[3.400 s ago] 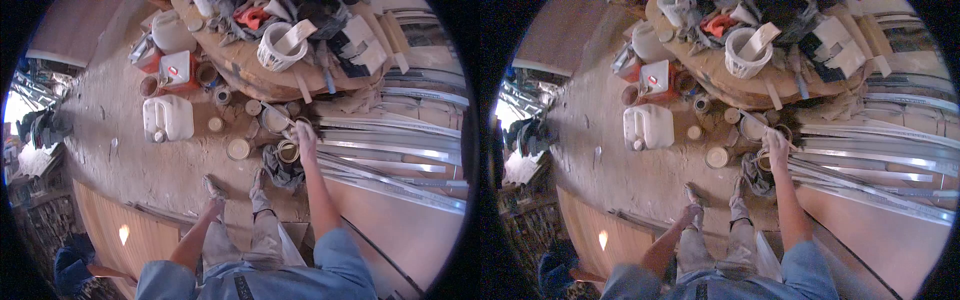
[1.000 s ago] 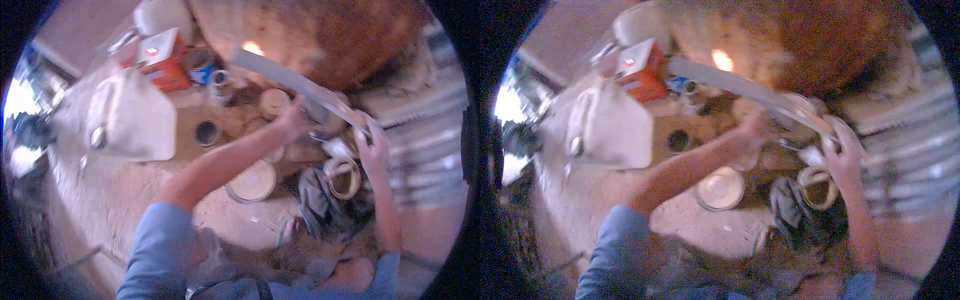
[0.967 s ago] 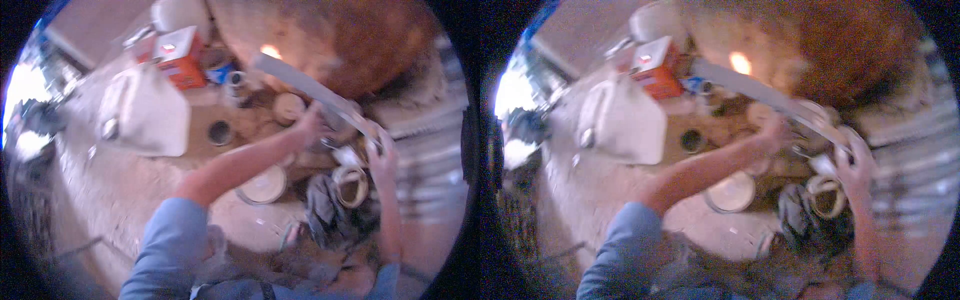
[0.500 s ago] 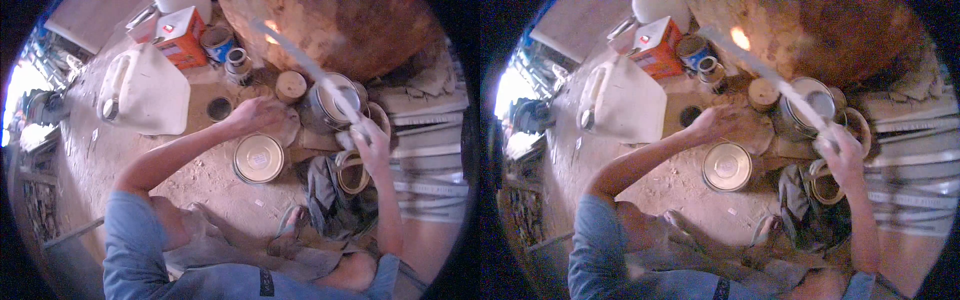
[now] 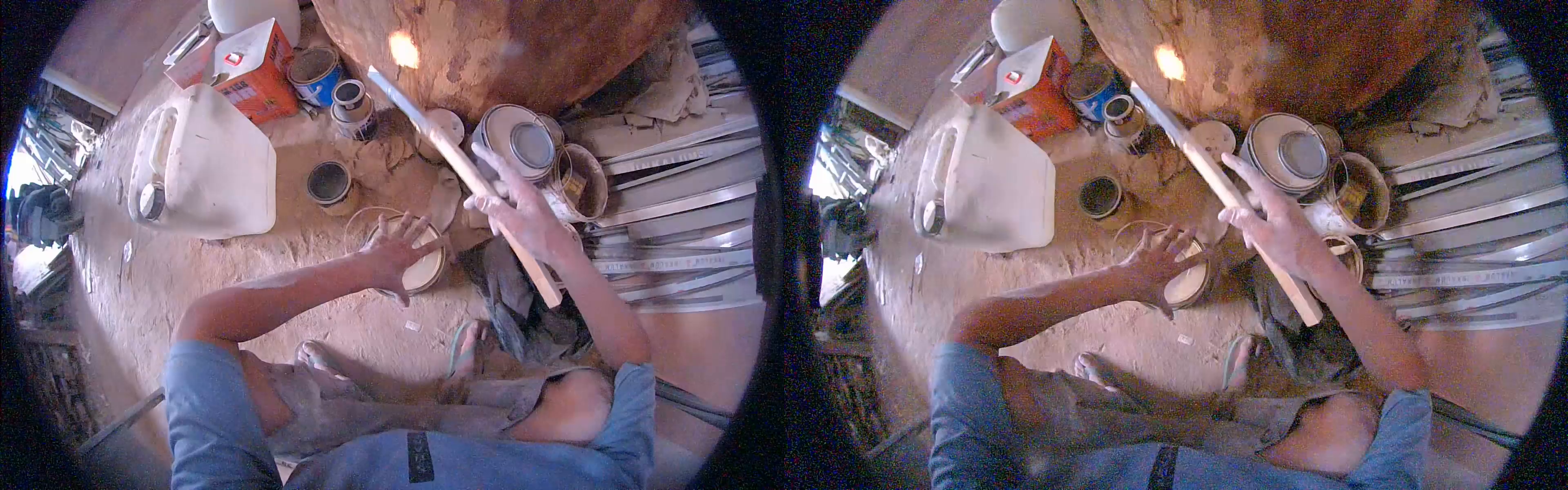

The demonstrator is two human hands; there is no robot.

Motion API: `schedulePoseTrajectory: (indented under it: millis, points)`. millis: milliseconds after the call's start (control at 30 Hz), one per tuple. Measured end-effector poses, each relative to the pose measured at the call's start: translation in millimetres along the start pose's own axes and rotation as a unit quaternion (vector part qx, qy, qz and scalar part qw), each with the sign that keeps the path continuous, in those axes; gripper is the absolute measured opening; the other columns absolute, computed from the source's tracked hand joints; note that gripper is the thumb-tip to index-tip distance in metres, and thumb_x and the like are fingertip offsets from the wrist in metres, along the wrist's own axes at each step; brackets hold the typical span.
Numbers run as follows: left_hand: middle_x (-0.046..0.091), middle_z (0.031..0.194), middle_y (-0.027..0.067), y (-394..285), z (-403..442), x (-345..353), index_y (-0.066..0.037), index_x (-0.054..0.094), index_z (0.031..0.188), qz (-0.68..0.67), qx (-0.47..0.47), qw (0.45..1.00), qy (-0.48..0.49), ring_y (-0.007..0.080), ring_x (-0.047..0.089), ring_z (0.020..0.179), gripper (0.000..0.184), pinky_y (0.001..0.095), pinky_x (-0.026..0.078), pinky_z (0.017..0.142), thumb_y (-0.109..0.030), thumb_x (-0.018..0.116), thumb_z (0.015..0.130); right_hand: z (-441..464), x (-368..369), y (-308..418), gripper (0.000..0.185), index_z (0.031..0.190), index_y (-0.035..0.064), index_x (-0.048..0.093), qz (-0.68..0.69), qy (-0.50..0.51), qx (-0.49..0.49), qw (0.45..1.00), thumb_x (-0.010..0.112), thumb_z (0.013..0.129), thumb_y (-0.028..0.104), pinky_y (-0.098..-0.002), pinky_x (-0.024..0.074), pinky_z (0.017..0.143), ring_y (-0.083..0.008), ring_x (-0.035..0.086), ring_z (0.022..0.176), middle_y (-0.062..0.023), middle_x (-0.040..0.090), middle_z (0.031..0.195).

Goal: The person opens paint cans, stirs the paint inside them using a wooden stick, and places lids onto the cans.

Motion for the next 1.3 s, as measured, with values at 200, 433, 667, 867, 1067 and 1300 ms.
schedulePoseTrajectory:
  millis: [200,433,667,867,1067,1300]
  points:
    - [0.02,0.164,0.0224,13,-14,-7,-0.024,0.016,0.162,-0.054,0.025,0.998,-0.008,0.045,0.023,0.15,0.129,0.0778,0.018,0.112,-0.061,0.087,0.061,1,2,-3,0.038,0.137,0.0053,0.056,0.105,0.053,0.029,0.993,0.056,0.101,0.018,-0.0234,0.0498,0.061,-0.0088,0.059,0.064,-0.0085,0.071,0.101]
    - [0.031,0.16,0.02,40,-27,-4,-0.019,0.034,0.157,-0.129,0.02,0.985,-0.112,0.0424,0.033,0.146,0.119,0.061,0.023,0.121,-0.074,0.079,0.062,13,-13,13,0.046,0.141,0.0021,0.05,0.136,0.105,-0.072,0.983,0.05,0.105,0.031,-0.03,0.0553,0.077,-0.018,0.067,0.08,-0.0204,0.065,0.124]
    - [0.05,0.148,0.0159,112,-51,-33,-0.003,0.035,0.154,-0.577,0.025,0.768,-0.276,0.0255,0.045,0.138,0.11,0.0376,0.036,0.115,-0.044,0.092,0.069,-4,-50,41,0.09,0.146,-0.0032,0.042,0.178,0.071,-0.145,0.971,0.069,0.084,0.057,-0.0337,0.0528,0.088,-0.0248,0.069,0.103,-0.0252,0.067,0.125]
    - [0.058,0.137,0.011,189,-87,-53,-0.005,0.044,0.15,-0.522,-0.068,0.718,-0.456,0.0187,0.054,0.127,0.079,0.0325,0.042,0.108,-0.037,0.077,0.087,-25,-54,62,0.023,0.1,-0.0019,0.071,-0.064,-0.17,-0.089,0.979,0.064,0.089,0.017,-0.0243,0.0483,0.053,-0.0134,0.064,0.061,-0.0107,0.07,0.095]
    - [0.058,0.135,0.0126,199,-106,-64,-0.003,0.045,0.149,-0.468,-0.138,0.734,-0.473,0.0192,0.054,0.124,0.083,0.0328,0.042,0.104,-0.055,0.069,0.088,-52,-47,80,0.02,0.097,-0.0016,0.068,0.003,-0.163,-0.177,0.971,0.063,0.089,0.016,-0.0232,0.0422,0.042,-0.0096,0.053,0.046,-0.0123,0.069,0.091]
    - [0.049,0.148,0.0109,189,-85,-72,-0.002,0.042,0.151,-0.478,-0.115,0.763,-0.42,0.0201,0.042,0.139,0.077,0.0358,0.031,0.115,-0.052,0.061,0.095,-21,35,62,0.016,0.095,0.0019,0.068,0.012,0.019,-0.113,0.993,0.062,0.094,0.017,-0.0257,0.0474,0.055,-0.0082,0.058,0.058,-0.0018,0.064,0.072]
Point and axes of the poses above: each hand's wrist, its own z-axis towards the middle knuckle, its own x-axis out of the palm, y = z × x, the point moved 1 cm from there along z, towards the middle knuckle
